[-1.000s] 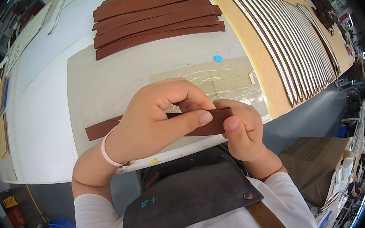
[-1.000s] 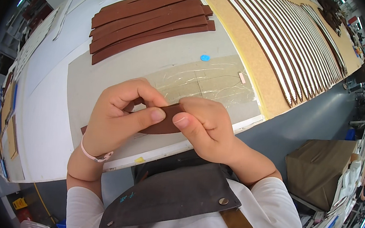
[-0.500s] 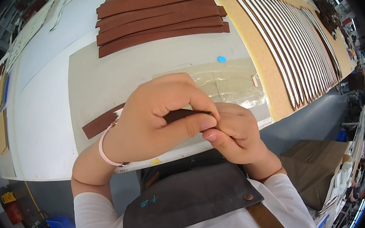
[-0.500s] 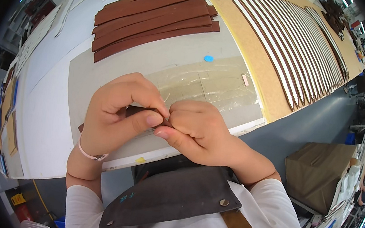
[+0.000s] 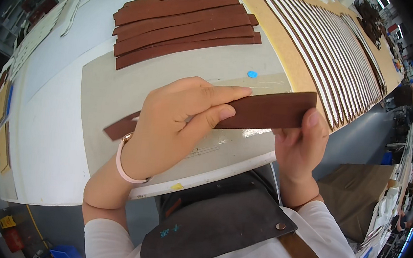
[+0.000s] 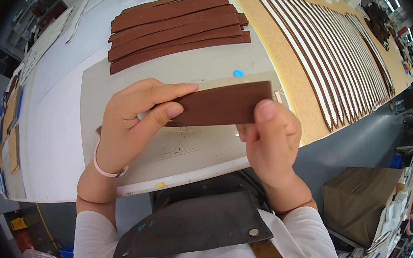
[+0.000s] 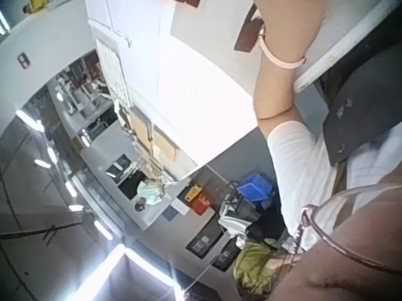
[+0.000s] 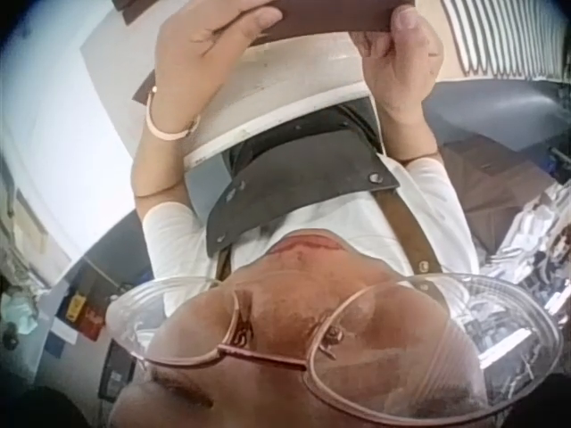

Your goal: Assembling leather straps by applying adhesive and folding leather strips on a workbench.

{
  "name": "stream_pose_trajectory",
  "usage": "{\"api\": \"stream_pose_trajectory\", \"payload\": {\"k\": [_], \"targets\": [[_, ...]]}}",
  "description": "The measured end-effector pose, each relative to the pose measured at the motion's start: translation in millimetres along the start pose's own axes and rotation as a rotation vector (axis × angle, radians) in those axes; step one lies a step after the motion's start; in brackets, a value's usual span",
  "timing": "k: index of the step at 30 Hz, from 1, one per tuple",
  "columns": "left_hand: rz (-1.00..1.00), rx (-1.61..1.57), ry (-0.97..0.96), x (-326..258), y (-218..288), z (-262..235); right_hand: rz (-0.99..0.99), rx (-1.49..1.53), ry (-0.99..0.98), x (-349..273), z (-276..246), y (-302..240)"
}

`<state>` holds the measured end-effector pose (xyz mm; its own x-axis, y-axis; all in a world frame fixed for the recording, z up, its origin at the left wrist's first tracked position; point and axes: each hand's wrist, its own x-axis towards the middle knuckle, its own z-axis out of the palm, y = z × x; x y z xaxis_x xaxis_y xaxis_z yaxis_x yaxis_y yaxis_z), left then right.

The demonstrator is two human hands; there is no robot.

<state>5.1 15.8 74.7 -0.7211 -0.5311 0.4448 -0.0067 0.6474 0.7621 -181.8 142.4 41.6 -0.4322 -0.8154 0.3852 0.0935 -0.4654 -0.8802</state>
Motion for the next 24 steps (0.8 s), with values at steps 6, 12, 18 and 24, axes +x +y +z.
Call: {"api": "stream_pose_trajectory", "payload": {"k": [6,12,18,24], "targets": [[-0.029,-0.089,-0.096,-4.0,1.9,3.9,0.173,-0.055,-0.006,-12.3,8.6,2.9],[0.093,-0.007,-0.057,-11.3,-0.6,19.2,0.224,-0.102,-0.016,-3.8,17.1,7.9],[0.228,0.2,0.013,-14.4,-3.1,26.6,0.28,0.017,-0.06,-6.5,14.0,14.7],[0.275,0.211,0.045,-19.3,-4.0,33.4,0.308,-0.038,-0.062,-11.1,19.8,14.5]]}}
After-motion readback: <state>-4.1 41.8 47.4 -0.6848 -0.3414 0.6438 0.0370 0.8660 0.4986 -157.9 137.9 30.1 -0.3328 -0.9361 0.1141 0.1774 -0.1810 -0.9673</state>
